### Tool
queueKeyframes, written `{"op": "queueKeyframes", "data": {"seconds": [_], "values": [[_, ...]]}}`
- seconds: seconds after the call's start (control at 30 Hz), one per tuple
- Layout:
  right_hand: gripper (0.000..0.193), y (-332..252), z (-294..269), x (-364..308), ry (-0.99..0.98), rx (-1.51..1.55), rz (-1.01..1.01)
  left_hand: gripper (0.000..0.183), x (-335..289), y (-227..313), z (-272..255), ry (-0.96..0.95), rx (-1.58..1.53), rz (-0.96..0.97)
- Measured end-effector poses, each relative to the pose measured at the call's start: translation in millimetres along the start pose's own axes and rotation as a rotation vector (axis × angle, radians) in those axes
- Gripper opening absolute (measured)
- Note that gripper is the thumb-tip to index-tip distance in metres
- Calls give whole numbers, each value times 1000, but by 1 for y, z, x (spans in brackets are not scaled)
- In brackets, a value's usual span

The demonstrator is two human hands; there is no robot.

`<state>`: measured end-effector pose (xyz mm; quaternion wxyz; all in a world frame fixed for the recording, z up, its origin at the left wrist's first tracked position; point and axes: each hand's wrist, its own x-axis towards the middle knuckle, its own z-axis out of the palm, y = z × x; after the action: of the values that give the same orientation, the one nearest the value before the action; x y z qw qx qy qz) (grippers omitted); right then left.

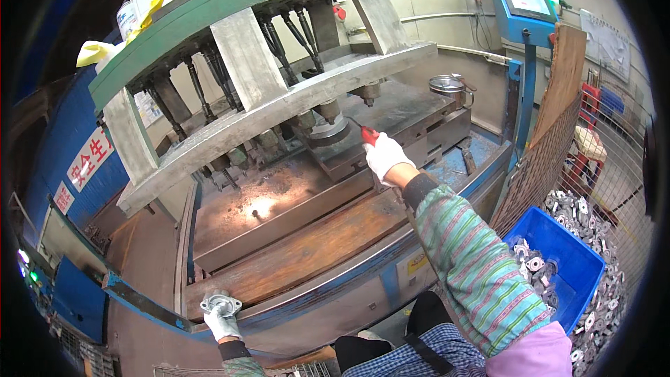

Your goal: The person operates a large industrial metal press to process circular metal parts, then organizes the processed parts into a blue bin and a metal crate.

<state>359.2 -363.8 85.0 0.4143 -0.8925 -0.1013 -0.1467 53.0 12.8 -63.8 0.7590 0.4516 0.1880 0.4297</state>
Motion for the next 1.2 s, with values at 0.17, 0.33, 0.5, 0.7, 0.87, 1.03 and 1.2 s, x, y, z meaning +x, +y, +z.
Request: {"op": "queueKeyframes", "data": {"seconds": [0.17, 0.33, 0.5, 0.7, 0.87, 1.03, 1.2], "values": [[39, -16, 7, -4, -49, -9, -81, 62, 2, -2, -5, -3, -30, -13], [38, -33, 25, -1, -115, -38, -165, 62, 2, -2, -5, 4, -70, -24], [30, -14, 14, 25, 11, -120, -77, 58, 0, 0, -2, 10, -21, -15], [43, -10, 16, -21, -107, 4, -297, 41, 10, -8, -17, -210, 230, 142], [32, -33, 53, -150, -576, 332, -263, 38, 16, -16, -24, -177, 138, 106], [34, -62, 107, -243, -869, 199, -386, 55, 6, -6, -7, 18, -66, -43], [33, -76, 134, -264, -837, 141, -421, 57, 1, 2, 5, 60, -63, -57]]}}
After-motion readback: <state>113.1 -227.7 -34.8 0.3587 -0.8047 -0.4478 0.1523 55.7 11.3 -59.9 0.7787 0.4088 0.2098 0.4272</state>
